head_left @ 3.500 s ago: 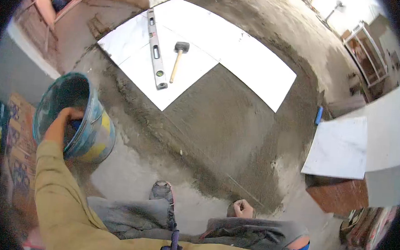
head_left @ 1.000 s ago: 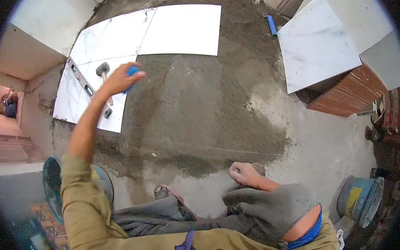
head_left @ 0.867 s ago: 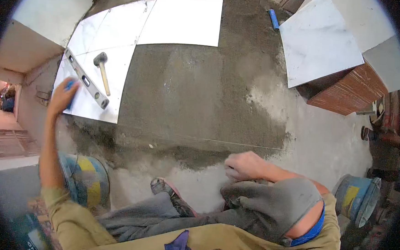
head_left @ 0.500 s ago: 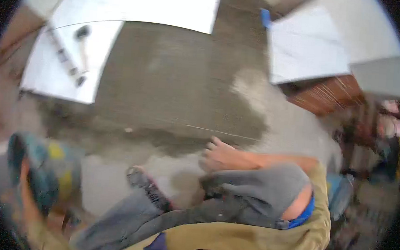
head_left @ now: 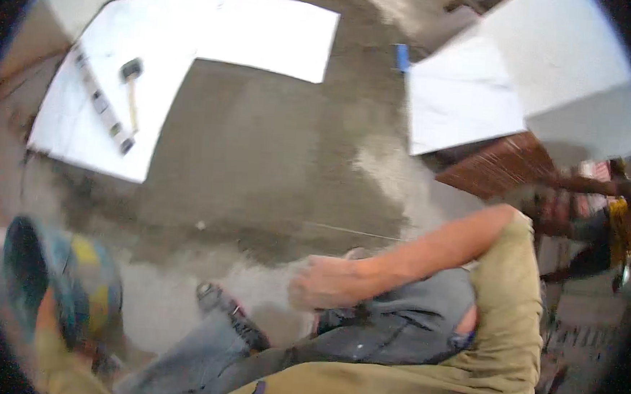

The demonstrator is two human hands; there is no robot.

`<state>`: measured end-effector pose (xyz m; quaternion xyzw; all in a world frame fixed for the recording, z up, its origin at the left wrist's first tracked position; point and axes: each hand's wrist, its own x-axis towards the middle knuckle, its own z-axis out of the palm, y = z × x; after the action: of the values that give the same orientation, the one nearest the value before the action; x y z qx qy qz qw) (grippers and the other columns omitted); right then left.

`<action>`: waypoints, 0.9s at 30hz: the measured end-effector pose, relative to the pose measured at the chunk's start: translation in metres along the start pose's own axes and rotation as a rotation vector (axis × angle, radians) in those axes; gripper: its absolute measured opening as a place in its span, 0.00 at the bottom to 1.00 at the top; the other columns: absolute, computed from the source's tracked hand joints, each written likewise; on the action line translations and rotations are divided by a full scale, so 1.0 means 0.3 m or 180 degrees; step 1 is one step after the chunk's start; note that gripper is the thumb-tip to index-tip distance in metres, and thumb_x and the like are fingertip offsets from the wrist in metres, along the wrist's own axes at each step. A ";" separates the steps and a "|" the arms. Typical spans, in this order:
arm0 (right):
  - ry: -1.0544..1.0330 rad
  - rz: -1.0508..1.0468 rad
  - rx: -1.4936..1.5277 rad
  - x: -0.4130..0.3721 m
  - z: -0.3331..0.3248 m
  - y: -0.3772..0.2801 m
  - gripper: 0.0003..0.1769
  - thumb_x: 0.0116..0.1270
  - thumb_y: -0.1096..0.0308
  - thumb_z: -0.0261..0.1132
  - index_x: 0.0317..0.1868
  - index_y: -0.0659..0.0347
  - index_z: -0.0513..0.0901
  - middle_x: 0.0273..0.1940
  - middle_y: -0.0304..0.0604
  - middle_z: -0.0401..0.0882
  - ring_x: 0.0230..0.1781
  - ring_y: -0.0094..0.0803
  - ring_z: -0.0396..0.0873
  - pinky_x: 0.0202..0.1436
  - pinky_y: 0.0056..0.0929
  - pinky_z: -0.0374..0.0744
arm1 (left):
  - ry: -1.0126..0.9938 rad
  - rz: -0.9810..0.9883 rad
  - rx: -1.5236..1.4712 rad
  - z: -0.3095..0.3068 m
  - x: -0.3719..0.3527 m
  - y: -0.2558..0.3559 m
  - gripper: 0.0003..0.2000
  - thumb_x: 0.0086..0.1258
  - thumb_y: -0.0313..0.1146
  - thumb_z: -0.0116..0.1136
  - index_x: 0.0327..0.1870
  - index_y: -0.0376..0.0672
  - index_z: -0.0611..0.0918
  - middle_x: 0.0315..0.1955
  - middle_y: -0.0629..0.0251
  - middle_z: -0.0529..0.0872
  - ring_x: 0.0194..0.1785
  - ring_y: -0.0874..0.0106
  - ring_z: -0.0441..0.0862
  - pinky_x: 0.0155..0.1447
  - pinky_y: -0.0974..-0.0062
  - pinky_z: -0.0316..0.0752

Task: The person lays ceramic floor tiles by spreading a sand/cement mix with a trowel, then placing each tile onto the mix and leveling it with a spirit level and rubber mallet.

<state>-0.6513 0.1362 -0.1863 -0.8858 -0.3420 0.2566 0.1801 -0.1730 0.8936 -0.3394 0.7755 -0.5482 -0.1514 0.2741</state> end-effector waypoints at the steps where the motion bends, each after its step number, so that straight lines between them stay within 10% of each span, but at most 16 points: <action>1: -0.0345 0.0091 0.0144 -0.013 -0.013 -0.021 0.10 0.58 0.63 0.65 0.32 0.62 0.84 0.35 0.49 0.84 0.35 0.42 0.84 0.38 0.45 0.79 | -0.0097 -0.0054 0.0119 -0.160 -0.094 0.089 0.25 0.61 0.60 0.60 0.42 0.43 0.81 0.47 0.57 0.80 0.48 0.56 0.80 0.49 0.59 0.78; 3: -0.1087 0.0234 0.0468 -0.053 -0.104 -0.019 0.10 0.61 0.64 0.63 0.36 0.62 0.83 0.37 0.49 0.83 0.40 0.43 0.84 0.43 0.43 0.79 | -0.0269 -0.0151 0.0304 -0.345 -0.235 0.205 0.26 0.60 0.60 0.61 0.43 0.43 0.81 0.49 0.56 0.80 0.49 0.55 0.80 0.49 0.58 0.79; 6: -0.0451 0.0622 -0.0218 -0.076 -0.076 -0.001 0.11 0.63 0.65 0.61 0.41 0.63 0.82 0.40 0.49 0.82 0.44 0.43 0.83 0.48 0.41 0.78 | -0.0696 0.0039 0.0451 -0.515 0.446 0.002 0.27 0.58 0.60 0.61 0.45 0.44 0.81 0.52 0.54 0.81 0.51 0.53 0.81 0.50 0.55 0.81; 7: -0.0432 0.0572 -0.0205 -0.086 -0.085 0.004 0.11 0.63 0.65 0.61 0.41 0.63 0.82 0.40 0.49 0.82 0.44 0.43 0.83 0.48 0.41 0.78 | -0.0718 -0.0005 0.0474 -0.479 0.542 0.216 0.27 0.58 0.60 0.61 0.45 0.44 0.81 0.52 0.54 0.81 0.51 0.53 0.81 0.50 0.55 0.81; 9: -0.0180 0.0902 -0.0107 -0.112 -0.115 0.025 0.12 0.64 0.65 0.60 0.43 0.62 0.80 0.40 0.48 0.82 0.45 0.43 0.83 0.50 0.40 0.77 | 0.0987 -0.2480 -0.3004 -0.565 0.689 0.477 0.23 0.62 0.52 0.61 0.49 0.43 0.81 0.48 0.50 0.84 0.44 0.58 0.85 0.48 0.60 0.85; 11: -0.0193 0.1048 -0.0107 -0.140 -0.086 0.059 0.11 0.64 0.65 0.60 0.43 0.62 0.80 0.40 0.47 0.82 0.45 0.43 0.82 0.50 0.41 0.77 | 0.1238 -0.1001 -0.2620 -0.474 0.907 0.813 0.27 0.70 0.51 0.58 0.62 0.40 0.76 0.55 0.47 0.82 0.45 0.60 0.85 0.48 0.67 0.84; 13: -0.0235 0.1191 -0.0090 -0.160 -0.061 0.071 0.11 0.65 0.66 0.59 0.43 0.62 0.80 0.39 0.47 0.81 0.46 0.44 0.82 0.50 0.41 0.77 | 0.0816 -0.2242 -0.3717 -0.617 1.016 0.706 0.33 0.71 0.57 0.56 0.67 0.39 0.73 0.60 0.45 0.80 0.48 0.58 0.86 0.51 0.66 0.85; 15: -0.0193 0.1323 -0.0138 -0.168 -0.050 0.080 0.10 0.64 0.66 0.59 0.43 0.61 0.80 0.38 0.47 0.81 0.45 0.44 0.82 0.49 0.42 0.78 | 0.0737 -0.1759 -0.3217 -0.528 1.141 0.686 0.35 0.71 0.59 0.56 0.70 0.41 0.70 0.62 0.46 0.78 0.48 0.59 0.85 0.52 0.66 0.84; 22: -0.0410 0.1307 0.0153 -0.162 -0.015 0.045 0.11 0.64 0.66 0.60 0.44 0.61 0.82 0.39 0.50 0.84 0.43 0.45 0.85 0.48 0.42 0.81 | -0.2529 -0.1793 -0.1884 0.179 1.800 0.888 0.29 0.65 0.53 0.68 0.63 0.47 0.77 0.50 0.62 0.84 0.52 0.70 0.81 0.51 0.69 0.80; 24: -0.0315 0.1263 0.0168 -0.170 -0.013 0.048 0.11 0.65 0.66 0.59 0.44 0.61 0.82 0.39 0.50 0.84 0.44 0.45 0.85 0.48 0.42 0.81 | -0.2963 -0.0941 -0.0948 0.361 1.914 0.843 0.29 0.65 0.55 0.68 0.60 0.45 0.79 0.50 0.64 0.84 0.48 0.69 0.83 0.54 0.68 0.78; 27: -0.0091 0.1457 0.0303 -0.188 -0.039 0.047 0.11 0.66 0.66 0.59 0.44 0.61 0.81 0.40 0.50 0.83 0.44 0.46 0.84 0.48 0.43 0.80 | -0.3297 -0.1449 -0.0261 0.506 2.090 0.856 0.27 0.65 0.54 0.69 0.57 0.45 0.81 0.50 0.62 0.85 0.47 0.67 0.83 0.53 0.67 0.78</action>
<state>-0.6730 0.0852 -0.1651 -0.9271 -0.1223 0.3192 0.1539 -0.2297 0.2051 -0.2684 0.6874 -0.4238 -0.5885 -0.0402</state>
